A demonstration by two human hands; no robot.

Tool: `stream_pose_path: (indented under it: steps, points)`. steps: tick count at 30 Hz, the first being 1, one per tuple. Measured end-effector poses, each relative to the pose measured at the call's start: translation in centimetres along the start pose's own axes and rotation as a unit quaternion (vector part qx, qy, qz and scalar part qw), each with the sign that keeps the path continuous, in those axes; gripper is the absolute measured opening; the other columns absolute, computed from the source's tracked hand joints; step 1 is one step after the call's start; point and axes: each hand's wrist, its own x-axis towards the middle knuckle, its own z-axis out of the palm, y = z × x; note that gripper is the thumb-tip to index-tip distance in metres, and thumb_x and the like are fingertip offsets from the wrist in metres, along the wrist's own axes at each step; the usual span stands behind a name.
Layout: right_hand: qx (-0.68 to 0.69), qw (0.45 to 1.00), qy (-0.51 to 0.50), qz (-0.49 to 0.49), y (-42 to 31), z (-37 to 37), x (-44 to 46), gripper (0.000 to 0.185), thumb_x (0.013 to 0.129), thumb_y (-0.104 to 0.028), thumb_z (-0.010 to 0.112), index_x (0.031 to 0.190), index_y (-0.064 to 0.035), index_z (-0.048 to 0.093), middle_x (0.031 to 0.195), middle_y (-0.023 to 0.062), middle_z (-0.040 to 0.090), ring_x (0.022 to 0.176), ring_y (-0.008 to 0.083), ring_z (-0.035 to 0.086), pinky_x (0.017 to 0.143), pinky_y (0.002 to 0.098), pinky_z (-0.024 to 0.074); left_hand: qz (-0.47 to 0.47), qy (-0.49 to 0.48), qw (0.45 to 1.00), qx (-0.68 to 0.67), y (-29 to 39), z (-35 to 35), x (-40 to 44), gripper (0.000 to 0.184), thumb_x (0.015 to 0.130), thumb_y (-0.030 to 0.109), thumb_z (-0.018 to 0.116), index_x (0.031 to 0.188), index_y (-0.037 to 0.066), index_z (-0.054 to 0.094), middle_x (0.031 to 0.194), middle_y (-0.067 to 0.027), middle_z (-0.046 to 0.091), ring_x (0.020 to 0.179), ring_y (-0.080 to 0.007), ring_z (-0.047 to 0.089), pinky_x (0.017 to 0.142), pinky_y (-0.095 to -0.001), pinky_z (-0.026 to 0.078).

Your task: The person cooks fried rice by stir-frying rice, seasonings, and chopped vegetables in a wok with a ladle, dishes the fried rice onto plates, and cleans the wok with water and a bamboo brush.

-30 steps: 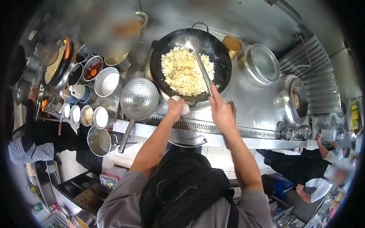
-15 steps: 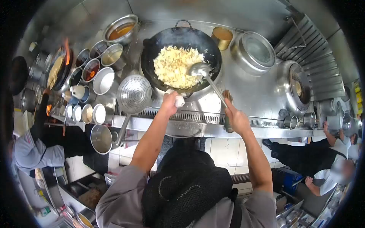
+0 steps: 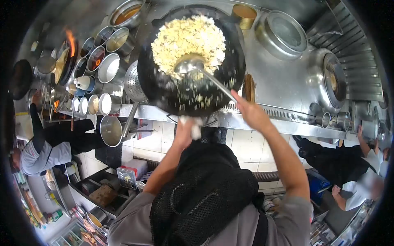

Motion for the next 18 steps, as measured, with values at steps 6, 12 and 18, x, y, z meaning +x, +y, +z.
stream_pose_path:
  steps: [6, 12, 18]
  points:
    - [0.037, 0.990, -0.128, 0.044, -4.1, -2.1, -5.0, 0.046, 0.104, -0.032, 0.045, 0.149, -0.0256, 0.040, 0.113, 0.0242, 0.066, 0.093, 0.0404, 0.068, 0.084, 0.0443, 0.0515, -0.060, 0.065, 0.996, -0.025, 8.3, 3.3, -2.2, 0.020, 0.088, 0.002, 0.052, 0.108, 0.002, 0.053, 0.095, -0.0097, 0.064, 0.080, -0.0222, 0.066, 0.067, -0.0369, 0.055]
    - [0.039, 0.932, -0.318, 0.167, -9.1, -10.7, -5.9, 0.049, 0.106, -0.034, 0.042, 0.153, -0.0243, 0.035, 0.061, -0.0006, 0.043, 0.050, 0.0080, 0.044, 0.048, 0.0292, 0.0447, -0.055, 0.074, 0.993, -0.075, 10.5, 3.8, -6.0, 0.020, 0.091, 0.009, 0.051, 0.109, 0.001, 0.056, 0.087, -0.0113, 0.065, 0.070, -0.0197, 0.063, 0.058, -0.0347, 0.052]
    - [-0.018, 0.990, -0.134, 0.034, -6.7, -6.9, -1.8, 0.045, 0.104, -0.031, 0.046, 0.149, -0.0257, 0.042, 0.066, 0.0116, 0.058, 0.052, 0.0224, 0.057, 0.054, 0.0379, 0.0490, -0.090, 0.042, 0.993, -0.057, 12.0, 4.4, 2.5, 0.038, 0.089, 0.007, 0.055, 0.121, -0.006, 0.039, 0.103, -0.0177, 0.058, 0.081, -0.0241, 0.063, 0.063, -0.0393, 0.056]
